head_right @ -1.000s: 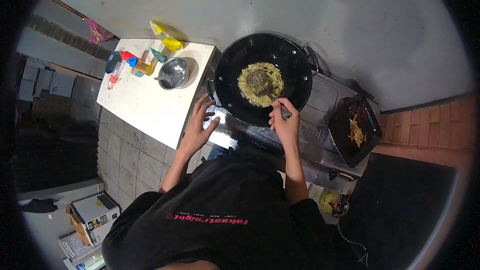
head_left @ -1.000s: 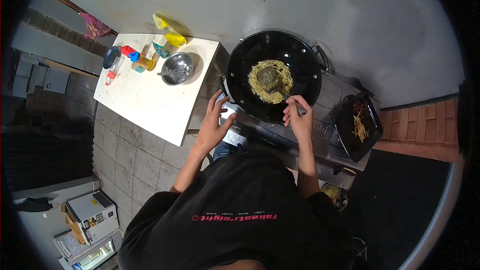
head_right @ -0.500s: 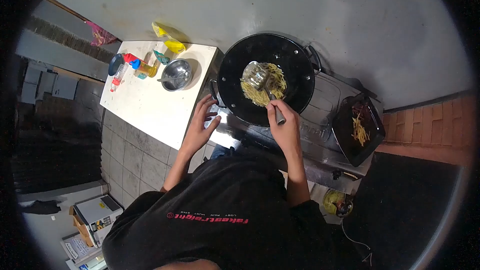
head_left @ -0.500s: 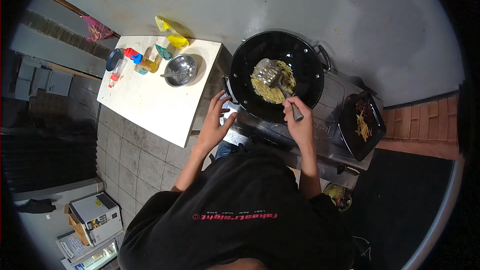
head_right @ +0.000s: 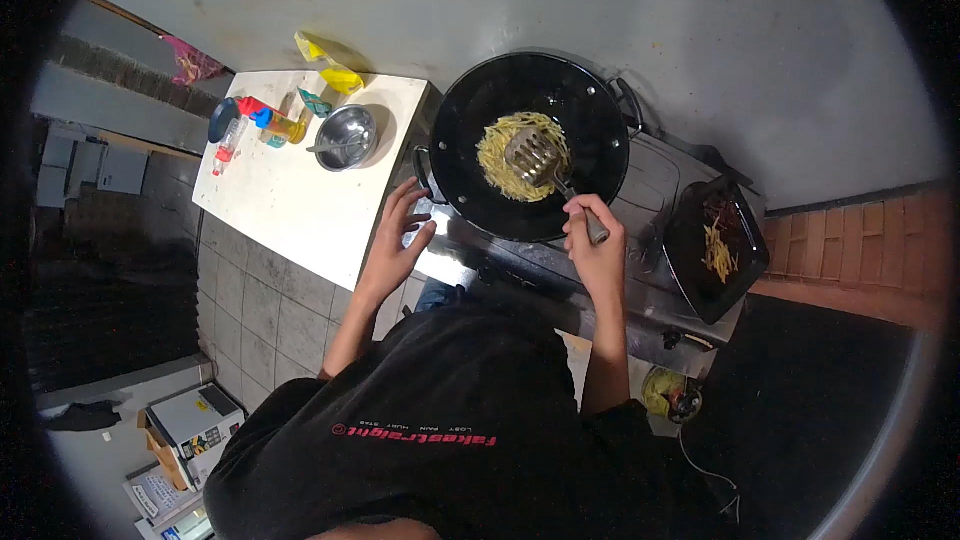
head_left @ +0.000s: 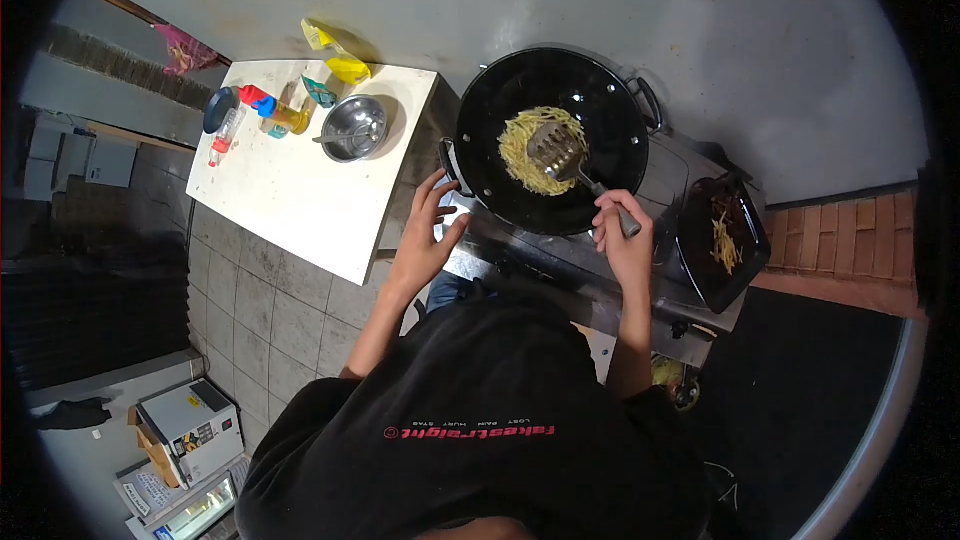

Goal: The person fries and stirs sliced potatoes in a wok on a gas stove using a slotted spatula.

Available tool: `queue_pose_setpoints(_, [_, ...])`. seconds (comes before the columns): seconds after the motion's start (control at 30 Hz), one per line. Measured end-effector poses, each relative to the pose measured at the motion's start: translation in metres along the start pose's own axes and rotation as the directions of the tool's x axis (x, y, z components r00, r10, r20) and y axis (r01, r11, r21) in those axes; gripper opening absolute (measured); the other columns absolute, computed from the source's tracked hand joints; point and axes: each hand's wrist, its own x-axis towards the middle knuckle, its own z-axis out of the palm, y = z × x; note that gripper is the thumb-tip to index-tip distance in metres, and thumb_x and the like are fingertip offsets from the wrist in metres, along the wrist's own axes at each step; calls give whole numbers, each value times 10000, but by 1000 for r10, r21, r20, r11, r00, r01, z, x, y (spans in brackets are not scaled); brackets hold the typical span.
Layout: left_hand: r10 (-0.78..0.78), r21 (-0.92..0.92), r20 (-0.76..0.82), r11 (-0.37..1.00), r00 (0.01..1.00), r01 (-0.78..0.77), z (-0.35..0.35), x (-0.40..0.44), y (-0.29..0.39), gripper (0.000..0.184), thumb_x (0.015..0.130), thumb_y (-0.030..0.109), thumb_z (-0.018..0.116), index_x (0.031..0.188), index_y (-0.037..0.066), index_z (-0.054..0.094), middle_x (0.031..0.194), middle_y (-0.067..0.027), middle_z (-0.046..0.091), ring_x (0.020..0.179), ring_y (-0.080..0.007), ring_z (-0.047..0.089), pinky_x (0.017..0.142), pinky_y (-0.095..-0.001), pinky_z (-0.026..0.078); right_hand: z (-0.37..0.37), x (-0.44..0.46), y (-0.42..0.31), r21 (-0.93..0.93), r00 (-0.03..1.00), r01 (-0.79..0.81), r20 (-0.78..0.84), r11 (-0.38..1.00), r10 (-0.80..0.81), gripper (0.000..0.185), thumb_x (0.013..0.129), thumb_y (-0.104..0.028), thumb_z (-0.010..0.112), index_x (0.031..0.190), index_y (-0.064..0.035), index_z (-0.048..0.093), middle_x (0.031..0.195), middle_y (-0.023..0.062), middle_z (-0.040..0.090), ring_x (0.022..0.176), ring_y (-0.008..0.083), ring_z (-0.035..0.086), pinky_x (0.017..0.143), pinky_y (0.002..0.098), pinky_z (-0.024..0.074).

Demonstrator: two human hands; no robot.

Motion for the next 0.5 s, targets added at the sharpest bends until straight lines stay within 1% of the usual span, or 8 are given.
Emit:
queue_pose_setpoints(0.03, [1,-7,-2,1000,1000,-1,1,-1,-1,470,957,135,611,1386,28,452,1504,-152,345,1143,-284,617,939,-364,539,-1,-1,2,25,1000,-30,-3,999,30,131,985,-136,544,950,-43,629,685,3,570,544,43,522,481,210,402])
queue_pose_setpoints(0.13, [9,-8,-10,1000,1000,-9,2,-1,-3,472,955,135,614,1386,31,454,1505,-153,343,1145,-279,616,936,-362,539,-1,-2,9,40,999,-43,11,998,42,135,990,-141,536,950,-48,625,676,2,569,540,43,526,454,203,389])
queue_pose_setpoints(0.2, [14,-6,-14,1000,1000,-14,2,-1,-2,469,955,136,614,1383,30,457,1505,-153,343,1144,-277,616,935,-361,538,-1,-1,13,29,998,-54,24,998,53,137,990,-139,531,946,-50,624,676,5,572,534,44,525,445,205,381])
queue_pose_setpoints(0.27, [-12,21,-7,1000,1000,12,1,-1,1,463,955,141,616,1377,28,463,1504,-154,344,1140,-273,617,936,-362,537,-1,1,16,18,997,-66,39,998,65,139,991,-136,525,942,-51,623,676,8,575,527,44,523,435,206,374])
queue_pose_setpoints(0.5, [-10,-5,-17,1000,1000,10,2,-1,-1,457,954,149,618,1369,27,469,1499,-157,346,1143,-280,613,946,-367,532,2,11,22,63,996,-90,-2,994,90,137,984,-122,517,913,-55,614,650,13,567,491,50,506,409,212,354])
